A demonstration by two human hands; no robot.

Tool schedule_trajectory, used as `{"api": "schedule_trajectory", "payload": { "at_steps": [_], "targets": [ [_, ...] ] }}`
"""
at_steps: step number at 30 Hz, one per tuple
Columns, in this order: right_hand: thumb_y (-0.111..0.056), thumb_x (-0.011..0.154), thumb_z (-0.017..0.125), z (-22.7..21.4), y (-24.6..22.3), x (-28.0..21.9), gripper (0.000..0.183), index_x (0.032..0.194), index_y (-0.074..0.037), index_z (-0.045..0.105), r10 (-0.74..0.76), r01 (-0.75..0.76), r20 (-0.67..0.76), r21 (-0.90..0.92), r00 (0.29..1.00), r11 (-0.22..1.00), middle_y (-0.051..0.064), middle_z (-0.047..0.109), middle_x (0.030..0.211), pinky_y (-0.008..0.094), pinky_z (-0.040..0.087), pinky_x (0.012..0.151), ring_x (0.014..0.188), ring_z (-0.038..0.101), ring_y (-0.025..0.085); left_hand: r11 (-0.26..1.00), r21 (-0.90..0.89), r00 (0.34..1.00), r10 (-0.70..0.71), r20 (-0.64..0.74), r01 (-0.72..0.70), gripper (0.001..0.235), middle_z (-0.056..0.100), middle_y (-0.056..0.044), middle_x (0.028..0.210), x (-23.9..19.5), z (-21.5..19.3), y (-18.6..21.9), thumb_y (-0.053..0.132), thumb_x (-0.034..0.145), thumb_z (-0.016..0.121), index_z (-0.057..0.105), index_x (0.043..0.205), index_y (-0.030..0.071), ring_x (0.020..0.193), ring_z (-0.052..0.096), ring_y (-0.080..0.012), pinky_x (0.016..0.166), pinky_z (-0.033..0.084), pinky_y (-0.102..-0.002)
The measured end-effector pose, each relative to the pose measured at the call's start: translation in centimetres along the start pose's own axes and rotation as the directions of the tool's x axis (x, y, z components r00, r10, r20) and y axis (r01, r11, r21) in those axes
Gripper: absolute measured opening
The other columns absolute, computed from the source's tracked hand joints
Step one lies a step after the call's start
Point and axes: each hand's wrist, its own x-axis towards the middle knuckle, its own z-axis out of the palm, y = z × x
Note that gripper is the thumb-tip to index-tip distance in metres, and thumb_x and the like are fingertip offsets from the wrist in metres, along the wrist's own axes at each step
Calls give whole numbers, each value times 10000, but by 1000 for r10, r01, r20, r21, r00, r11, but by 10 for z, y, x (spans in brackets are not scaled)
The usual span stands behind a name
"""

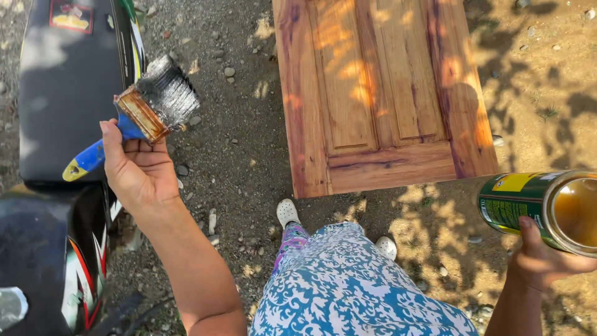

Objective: The person applies wood stain to a paneled wooden door laid flat outdoors, using a wide brush to coat the panels and rails while holding the stain can in the other hand. They periodically dip the brush back into the can and work across different sections of the door.

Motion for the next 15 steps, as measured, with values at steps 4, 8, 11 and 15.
{"api": "schedule_trajectory", "payload": {
  "at_steps": [4,8,11,15],
  "targets": [
    [19,1018,767,73,-89,-16,577,1493,-6,441,183,-182,-58,10,981,983,161,528,1463,431,529,1216,1292,566,259,982,11,982,-186,-14,186,253,721,-143,1179,94,-21,-3,174,969,753,644,1125,8,1118,718,-238,1044,610,-434],
    [19,1028,757,122,-135,-29,455,1425,-11,538,296,-294,-149,37,943,955,147,607,1365,407,575,1138,1216,646,260,955,15,955,-296,-29,296,232,716,-133,1149,150,-45,6,169,984,752,644,1116,12,1078,713,-236,1015,613,-438],
    [5,1036,770,136,-142,-30,445,1411,-17,532,268,-272,-173,1,948,962,162,621,1397,381,579,1109,1259,679,264,959,3,956,-284,-73,285,238,716,-134,1148,174,-82,2,169,977,757,642,1114,12,1086,716,-241,1016,611,-441],
    [1,1066,795,135,-129,-31,496,1462,-4,497,215,-226,-119,-94,969,970,173,582,1391,388,596,1153,1260,644,270,939,-79,937,-342,-76,336,203,638,-87,1083,169,-102,1,154,1050,780,636,1124,32,1031,633,-207,1052,584,-437]
  ]
}}
